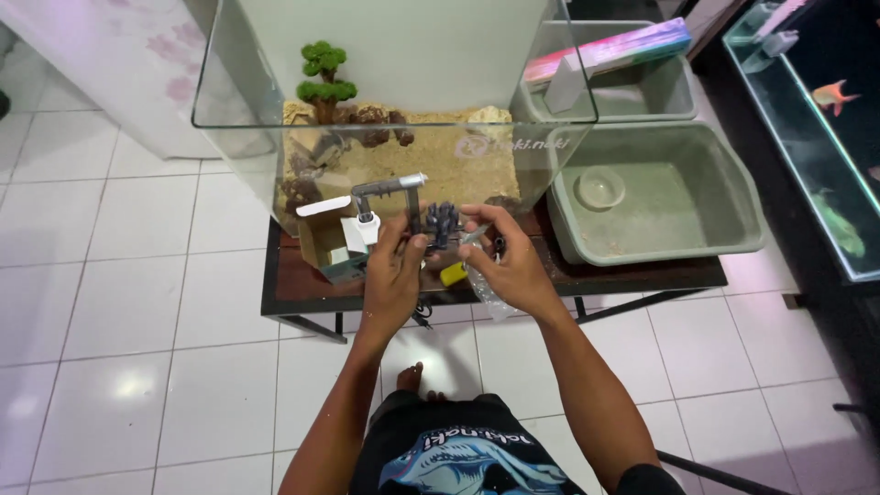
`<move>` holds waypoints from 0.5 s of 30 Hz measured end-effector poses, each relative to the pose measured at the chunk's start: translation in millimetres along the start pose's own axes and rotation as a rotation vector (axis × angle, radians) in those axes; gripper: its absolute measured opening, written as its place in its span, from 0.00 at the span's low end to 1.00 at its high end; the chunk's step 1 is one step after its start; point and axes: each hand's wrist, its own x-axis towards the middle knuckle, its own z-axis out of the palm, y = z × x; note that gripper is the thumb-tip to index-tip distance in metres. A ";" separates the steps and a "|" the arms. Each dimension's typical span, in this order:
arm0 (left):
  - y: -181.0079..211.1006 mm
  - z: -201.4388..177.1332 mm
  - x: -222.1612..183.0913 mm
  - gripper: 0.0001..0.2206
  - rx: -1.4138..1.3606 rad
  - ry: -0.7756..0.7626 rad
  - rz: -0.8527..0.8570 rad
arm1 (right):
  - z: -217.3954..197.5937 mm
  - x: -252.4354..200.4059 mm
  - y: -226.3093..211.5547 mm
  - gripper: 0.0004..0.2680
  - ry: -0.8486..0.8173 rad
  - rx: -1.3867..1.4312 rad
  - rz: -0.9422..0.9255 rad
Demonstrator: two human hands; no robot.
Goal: The person assembles a hang-on-back aquarium filter by unpacking components, attaching the intake tube and sponge, and securing the unit to the edge of a glass tank. They then open a small box and place the packaging aside.
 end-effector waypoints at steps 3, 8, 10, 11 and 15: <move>-15.8 -4.2 -12.1 0.20 0.022 0.027 -0.022 | -0.6 -9.3 0.8 0.15 -0.029 0.070 0.029; -27.5 -19.3 -30.0 0.16 0.193 0.051 -0.098 | 3.4 -15.8 13.7 0.21 -0.071 0.019 0.007; -43.1 -26.8 -31.4 0.17 0.198 0.052 -0.100 | 8.7 -14.3 20.3 0.26 -0.120 -0.033 -0.024; -49.4 -29.5 -30.9 0.16 0.242 -0.003 -0.077 | 12.9 -13.2 23.9 0.28 -0.145 -0.062 -0.082; -96.1 -33.0 -26.7 0.15 0.300 -0.107 -0.008 | 33.3 4.4 29.5 0.25 -0.172 -0.175 -0.233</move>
